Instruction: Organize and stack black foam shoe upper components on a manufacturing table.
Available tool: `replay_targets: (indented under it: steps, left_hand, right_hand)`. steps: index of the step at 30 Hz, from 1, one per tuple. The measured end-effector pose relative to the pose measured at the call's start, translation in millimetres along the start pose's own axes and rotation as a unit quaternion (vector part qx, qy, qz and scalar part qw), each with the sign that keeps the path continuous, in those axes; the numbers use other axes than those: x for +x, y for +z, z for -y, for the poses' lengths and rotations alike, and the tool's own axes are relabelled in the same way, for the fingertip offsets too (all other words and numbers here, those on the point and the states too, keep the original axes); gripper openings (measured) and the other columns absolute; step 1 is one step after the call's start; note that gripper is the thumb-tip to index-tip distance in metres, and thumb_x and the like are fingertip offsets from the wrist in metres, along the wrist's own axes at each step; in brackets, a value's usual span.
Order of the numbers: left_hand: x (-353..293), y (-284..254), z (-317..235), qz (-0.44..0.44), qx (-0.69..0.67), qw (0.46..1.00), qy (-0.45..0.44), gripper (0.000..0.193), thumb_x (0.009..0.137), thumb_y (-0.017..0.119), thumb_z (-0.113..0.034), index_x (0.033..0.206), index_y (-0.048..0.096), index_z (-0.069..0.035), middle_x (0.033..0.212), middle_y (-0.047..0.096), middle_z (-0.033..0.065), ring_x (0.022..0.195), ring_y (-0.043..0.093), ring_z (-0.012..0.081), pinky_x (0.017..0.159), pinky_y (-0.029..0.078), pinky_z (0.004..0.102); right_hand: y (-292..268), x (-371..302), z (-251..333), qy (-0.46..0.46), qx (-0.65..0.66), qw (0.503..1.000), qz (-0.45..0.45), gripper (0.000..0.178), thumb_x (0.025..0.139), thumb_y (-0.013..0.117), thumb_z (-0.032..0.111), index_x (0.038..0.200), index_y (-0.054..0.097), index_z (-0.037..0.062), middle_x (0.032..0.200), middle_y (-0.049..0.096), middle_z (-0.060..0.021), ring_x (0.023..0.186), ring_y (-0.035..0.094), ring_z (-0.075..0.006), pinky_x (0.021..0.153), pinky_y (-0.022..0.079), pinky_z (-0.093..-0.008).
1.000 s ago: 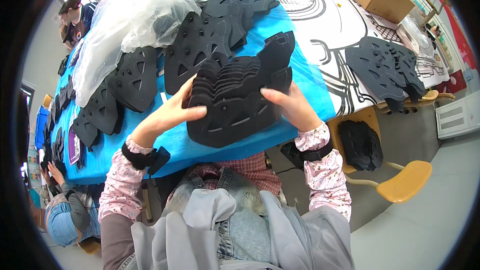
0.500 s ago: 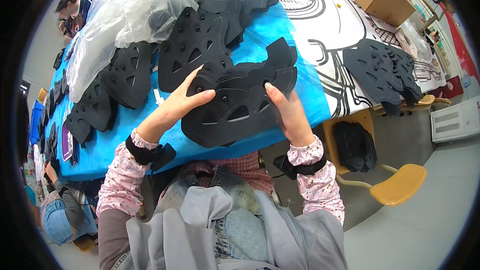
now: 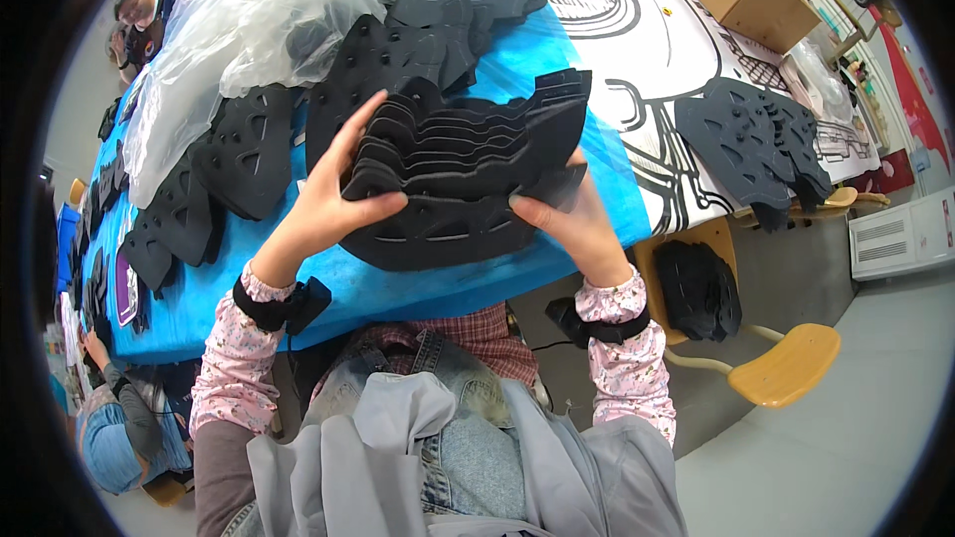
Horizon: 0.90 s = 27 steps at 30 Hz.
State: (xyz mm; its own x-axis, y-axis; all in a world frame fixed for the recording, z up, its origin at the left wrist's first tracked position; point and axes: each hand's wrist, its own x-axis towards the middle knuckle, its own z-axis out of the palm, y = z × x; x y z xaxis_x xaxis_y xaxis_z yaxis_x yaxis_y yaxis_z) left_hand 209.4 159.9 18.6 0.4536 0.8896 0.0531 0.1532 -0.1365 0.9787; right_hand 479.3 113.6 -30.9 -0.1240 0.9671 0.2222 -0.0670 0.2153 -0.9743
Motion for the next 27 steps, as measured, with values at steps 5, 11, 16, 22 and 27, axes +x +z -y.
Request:
replay_targets:
  steps: [5,11,16,22,27]
  left_hand:
    - [-13.4,8.0,-2.9,-0.008,0.158,0.977,0.146,0.109,0.061,0.085,-0.017,0.147,0.018,-0.005,0.125,0.051,0.0174,0.114,0.052,0.0285,0.099,0.040,0.0350]
    - [-22.4,17.4,-15.8,0.041,0.166,0.980,0.106,0.120,0.055,0.088,-0.017,0.148,0.012,-0.006,0.131,0.044,0.0191,0.123,0.045,0.0316,0.103,0.037,0.0385]
    - [-24.8,24.8,-8.4,0.013,0.141,0.983,0.116,0.121,0.056,0.088,-0.015,0.148,0.009,-0.005,0.133,0.043,0.0188,0.123,0.046,0.0306,0.103,0.038,0.0384]
    - [-30.7,25.7,-3.9,-0.008,0.204,0.972,0.113,0.118,0.058,0.083,0.000,0.149,0.007,-0.007,0.123,0.052,0.0126,0.111,0.055,0.0235,0.098,0.043,0.0356]
    - [-30.7,30.6,-3.6,-0.008,0.168,0.979,0.113,0.116,0.058,0.082,-0.001,0.148,0.009,-0.006,0.128,0.047,0.0142,0.113,0.052,0.0229,0.098,0.043,0.0355]
  right_hand:
    - [-7.9,0.5,-3.5,-0.041,0.133,0.988,-0.072,0.078,0.095,0.036,0.057,0.146,0.019,0.0006,0.139,0.039,-0.0111,0.125,0.041,-0.0199,0.106,0.031,-0.0328]
    - [-7.7,4.4,-35.1,0.018,0.502,0.864,-0.028,0.082,0.090,0.030,0.067,0.140,0.033,0.0018,0.135,0.047,-0.0106,0.122,0.046,-0.0227,0.104,0.034,-0.0367]
    - [10.5,-2.4,-29.7,0.055,0.430,0.895,-0.103,0.061,0.098,0.027,0.053,0.132,0.045,0.0048,0.126,0.055,-0.0073,0.113,0.053,-0.0189,0.099,0.040,-0.0349]
    - [-11.8,-23.6,4.4,-0.070,0.047,0.962,-0.259,0.055,0.102,0.023,0.040,0.134,0.040,-0.0009,0.130,0.050,-0.0144,0.123,0.044,-0.0252,0.106,0.031,-0.0359]
    - [-5.5,-68.8,10.0,-0.148,-0.144,0.942,-0.266,0.058,0.101,0.020,0.040,0.124,0.052,-0.0028,0.125,0.051,-0.0193,0.119,0.046,-0.0265,0.104,0.032,-0.0361]
